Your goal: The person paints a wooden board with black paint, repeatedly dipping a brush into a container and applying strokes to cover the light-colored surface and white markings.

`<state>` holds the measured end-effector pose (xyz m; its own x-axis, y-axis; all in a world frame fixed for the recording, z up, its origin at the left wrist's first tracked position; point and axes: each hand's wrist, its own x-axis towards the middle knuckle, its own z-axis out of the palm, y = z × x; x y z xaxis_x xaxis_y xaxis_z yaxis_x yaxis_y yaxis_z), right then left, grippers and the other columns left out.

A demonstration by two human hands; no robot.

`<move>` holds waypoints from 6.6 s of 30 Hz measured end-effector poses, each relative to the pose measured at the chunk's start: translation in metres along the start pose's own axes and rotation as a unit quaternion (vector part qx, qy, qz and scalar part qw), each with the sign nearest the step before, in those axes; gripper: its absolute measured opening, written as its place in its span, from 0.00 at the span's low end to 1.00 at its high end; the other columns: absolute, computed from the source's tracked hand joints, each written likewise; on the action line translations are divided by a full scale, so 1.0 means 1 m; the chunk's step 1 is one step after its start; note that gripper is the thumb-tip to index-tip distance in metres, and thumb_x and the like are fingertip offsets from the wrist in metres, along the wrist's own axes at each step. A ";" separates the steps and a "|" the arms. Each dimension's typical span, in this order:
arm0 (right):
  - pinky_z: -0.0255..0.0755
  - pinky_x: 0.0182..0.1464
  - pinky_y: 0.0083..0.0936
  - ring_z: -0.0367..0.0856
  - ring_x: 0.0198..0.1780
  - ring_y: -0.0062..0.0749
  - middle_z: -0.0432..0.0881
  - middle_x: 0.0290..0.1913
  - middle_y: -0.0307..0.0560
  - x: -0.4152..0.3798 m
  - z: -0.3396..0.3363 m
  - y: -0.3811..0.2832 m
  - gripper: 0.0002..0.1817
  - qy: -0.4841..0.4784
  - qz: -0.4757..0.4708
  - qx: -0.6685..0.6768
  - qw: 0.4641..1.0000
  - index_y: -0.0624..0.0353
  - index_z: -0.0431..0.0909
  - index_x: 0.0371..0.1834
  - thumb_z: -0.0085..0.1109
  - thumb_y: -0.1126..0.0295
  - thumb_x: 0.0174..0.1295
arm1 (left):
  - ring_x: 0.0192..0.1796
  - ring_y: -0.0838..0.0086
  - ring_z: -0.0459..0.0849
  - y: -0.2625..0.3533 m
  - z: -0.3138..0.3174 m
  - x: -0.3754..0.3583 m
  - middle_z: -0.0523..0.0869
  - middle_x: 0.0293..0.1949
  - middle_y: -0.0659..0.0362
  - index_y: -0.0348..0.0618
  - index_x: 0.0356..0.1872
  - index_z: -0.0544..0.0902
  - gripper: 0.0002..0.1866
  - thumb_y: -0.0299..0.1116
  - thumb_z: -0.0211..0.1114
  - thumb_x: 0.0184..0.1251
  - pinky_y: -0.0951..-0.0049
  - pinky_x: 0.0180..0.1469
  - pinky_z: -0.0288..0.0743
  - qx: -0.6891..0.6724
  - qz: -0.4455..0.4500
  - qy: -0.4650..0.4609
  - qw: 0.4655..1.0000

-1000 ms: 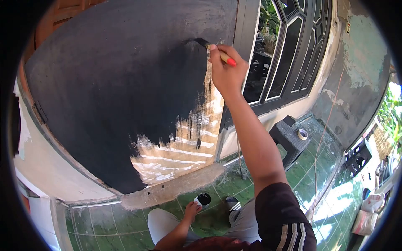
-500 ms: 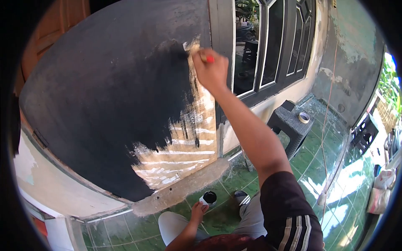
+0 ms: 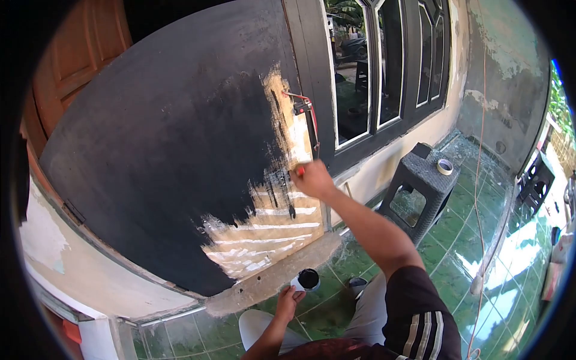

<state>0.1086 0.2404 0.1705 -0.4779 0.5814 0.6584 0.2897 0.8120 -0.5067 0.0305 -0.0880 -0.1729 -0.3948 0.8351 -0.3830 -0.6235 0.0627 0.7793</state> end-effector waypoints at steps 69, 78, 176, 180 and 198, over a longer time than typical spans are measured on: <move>0.81 0.37 0.40 0.89 0.35 0.55 0.89 0.34 0.60 0.005 0.010 0.003 0.07 0.206 -0.112 0.052 0.971 0.62 0.91 0.41 0.71 0.70 0.68 | 0.52 0.65 0.90 0.020 -0.006 -0.033 0.88 0.52 0.51 0.30 0.59 0.81 0.17 0.36 0.61 0.84 0.62 0.62 0.88 -0.013 0.021 0.039 0.999; 0.82 0.46 0.48 0.87 0.37 0.63 0.87 0.30 0.62 -0.009 0.017 0.039 0.11 -0.077 0.019 -0.042 0.996 0.61 0.90 0.33 0.66 0.64 0.64 | 0.53 0.64 0.91 0.024 -0.008 -0.036 0.88 0.52 0.51 0.31 0.58 0.81 0.16 0.35 0.62 0.84 0.61 0.63 0.87 0.003 0.020 0.047 0.999; 0.78 0.32 0.28 0.87 0.24 0.36 0.86 0.24 0.55 0.065 -0.010 -0.079 0.08 0.170 -0.007 0.100 0.980 0.62 0.92 0.42 0.72 0.69 0.68 | 0.52 0.68 0.89 0.020 -0.012 -0.032 0.88 0.50 0.54 0.31 0.55 0.83 0.15 0.36 0.63 0.84 0.62 0.62 0.88 -0.040 0.028 0.064 0.997; 0.81 0.34 0.29 0.92 0.31 0.38 0.91 0.35 0.59 0.070 -0.010 -0.084 0.08 0.334 -0.169 0.092 0.923 0.65 0.91 0.46 0.72 0.74 0.68 | 0.54 0.64 0.90 0.012 -0.011 -0.026 0.88 0.52 0.52 0.33 0.57 0.81 0.14 0.34 0.62 0.84 0.59 0.64 0.88 -0.036 0.015 0.061 0.997; 0.78 0.30 0.34 0.86 0.23 0.41 0.86 0.25 0.58 0.057 0.021 -0.061 0.11 0.061 0.055 0.081 0.993 0.61 0.91 0.37 0.70 0.64 0.69 | 0.53 0.65 0.90 0.014 -0.030 -0.025 0.89 0.52 0.52 0.32 0.57 0.82 0.15 0.36 0.61 0.85 0.61 0.62 0.88 -0.020 0.008 0.070 0.997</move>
<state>0.0464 0.2225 0.2272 -0.3450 0.6754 0.6518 0.1923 0.7306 -0.6552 0.0110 -0.1243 -0.1673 -0.4935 0.7517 -0.4376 -0.6412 0.0255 0.7669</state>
